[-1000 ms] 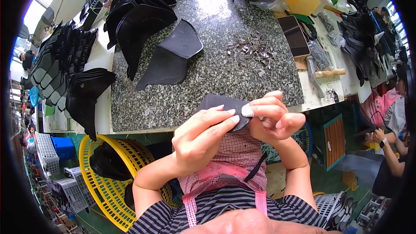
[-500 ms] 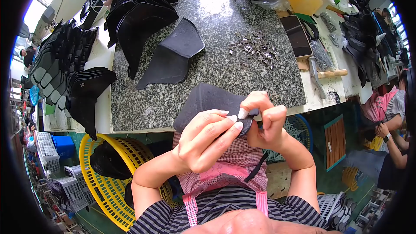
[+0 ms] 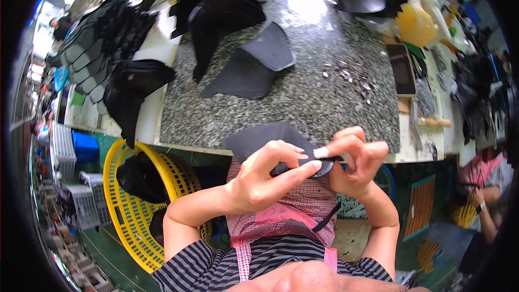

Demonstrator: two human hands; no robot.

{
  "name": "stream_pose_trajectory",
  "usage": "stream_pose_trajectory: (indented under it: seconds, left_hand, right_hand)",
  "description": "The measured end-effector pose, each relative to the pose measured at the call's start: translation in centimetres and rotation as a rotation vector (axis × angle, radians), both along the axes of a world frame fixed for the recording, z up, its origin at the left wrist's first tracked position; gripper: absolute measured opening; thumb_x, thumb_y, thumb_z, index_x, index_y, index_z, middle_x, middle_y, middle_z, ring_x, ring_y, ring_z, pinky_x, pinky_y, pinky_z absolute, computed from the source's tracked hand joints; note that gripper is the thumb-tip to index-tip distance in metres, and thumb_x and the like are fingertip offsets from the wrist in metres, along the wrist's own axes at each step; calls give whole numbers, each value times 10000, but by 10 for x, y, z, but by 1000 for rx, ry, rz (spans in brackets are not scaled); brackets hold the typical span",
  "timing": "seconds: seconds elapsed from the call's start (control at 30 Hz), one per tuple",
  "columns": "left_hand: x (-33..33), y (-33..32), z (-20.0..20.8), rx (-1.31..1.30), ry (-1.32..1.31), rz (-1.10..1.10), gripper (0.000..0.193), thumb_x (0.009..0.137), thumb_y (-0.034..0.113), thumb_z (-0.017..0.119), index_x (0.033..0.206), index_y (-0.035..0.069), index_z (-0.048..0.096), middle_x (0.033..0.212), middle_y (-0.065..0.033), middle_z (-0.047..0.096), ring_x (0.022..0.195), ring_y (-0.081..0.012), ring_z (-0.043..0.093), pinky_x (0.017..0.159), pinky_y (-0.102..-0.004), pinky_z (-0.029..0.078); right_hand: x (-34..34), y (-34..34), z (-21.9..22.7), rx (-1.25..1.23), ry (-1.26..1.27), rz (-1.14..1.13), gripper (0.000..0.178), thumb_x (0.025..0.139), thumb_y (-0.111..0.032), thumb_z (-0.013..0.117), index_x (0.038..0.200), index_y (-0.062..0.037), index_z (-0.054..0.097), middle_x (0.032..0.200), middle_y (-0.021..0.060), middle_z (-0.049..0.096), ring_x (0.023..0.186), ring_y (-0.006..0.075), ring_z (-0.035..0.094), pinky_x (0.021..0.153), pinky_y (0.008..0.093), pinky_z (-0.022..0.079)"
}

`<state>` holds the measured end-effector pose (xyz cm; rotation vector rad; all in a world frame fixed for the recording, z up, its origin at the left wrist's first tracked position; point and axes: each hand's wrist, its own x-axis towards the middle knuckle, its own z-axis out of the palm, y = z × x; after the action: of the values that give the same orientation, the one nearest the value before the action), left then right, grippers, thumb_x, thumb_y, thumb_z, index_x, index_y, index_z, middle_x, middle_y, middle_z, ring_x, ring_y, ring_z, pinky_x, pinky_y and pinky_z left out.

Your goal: The recorder is manually attaching small metal components to black synthetic shoe upper parts at a workbench.

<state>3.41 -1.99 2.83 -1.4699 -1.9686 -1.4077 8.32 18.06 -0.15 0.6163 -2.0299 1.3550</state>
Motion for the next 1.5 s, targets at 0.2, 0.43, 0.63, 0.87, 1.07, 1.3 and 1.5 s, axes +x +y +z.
stream_pose_trajectory:
  seconds: [0.2, 0.43, 0.63, 0.87, 1.07, 1.3, 1.5]
  left_hand:
    - [-1, -26, 22, -229, -84, 177, 354, 700, -57, 653, 1047, 12, 674, 949, -136, 597, 890, -301, 644, 766, -374, 562]
    - [-79, -149, 65, -623, -50, 620, 122, 768, -2, 655, 888, 11, 670, 809, -165, 669, 765, -350, 670, 705, -418, 534]
    - [-187, -258, 62, -979, 328, 1192, 853, 532, 144, 912, 1289, 134, 518, 1262, -114, 460, 1105, -371, 534, 926, -465, 501]
    - [-208, -305, 35, -863, -70, 918, 828, 513, 260, 901, 1234, -22, 609, 1206, -227, 643, 1158, -349, 604, 1004, -385, 478]
    - [-43, -356, 66, -569, -682, 920, 580, 622, 93, 894, 1148, 14, 663, 988, -38, 721, 913, -125, 627, 887, -282, 505]
    - [160, -471, 19, -510, -1432, 1125, 690, 567, 96, 899, 1211, 26, 661, 1145, -75, 690, 1012, -152, 634, 919, -301, 503]
    - [230, -418, -160, -747, -1497, 1074, 710, 519, 451, 912, 1056, 32, 709, 1110, -157, 710, 1023, -288, 670, 929, -368, 509]
  right_hand:
    - [-5, -20, -12, -35, 54, 59, 449, 816, 58, 612, 962, -130, 230, 835, 102, 591, 758, 255, 491, 736, 412, 411]
    - [-31, -21, -14, -120, -123, 4, 563, 834, -75, 765, 1144, -105, 296, 1189, 197, 516, 1013, 254, 538, 943, 421, 419]
    - [-43, -9, -37, -74, -285, -37, 343, 872, -3, 685, 1078, -66, 418, 1137, 143, 530, 1016, 219, 533, 959, 363, 411]
    - [-49, -13, -46, -91, -499, -80, 237, 909, 27, 631, 1080, -49, 486, 1143, 106, 521, 1016, 175, 520, 909, 307, 410]
    - [-48, 6, -57, -96, -545, -32, 138, 958, 0, 596, 1031, -12, 479, 1126, 97, 509, 1039, 164, 500, 944, 280, 401]
    - [-48, 4, -54, -28, -605, -52, 106, 984, -42, 583, 1001, -34, 478, 1118, 92, 535, 1015, 156, 531, 933, 275, 421]
    - [-45, -4, -59, -4, -579, 15, 91, 996, -46, 575, 968, -33, 489, 1030, 29, 538, 916, 80, 505, 856, 211, 424]
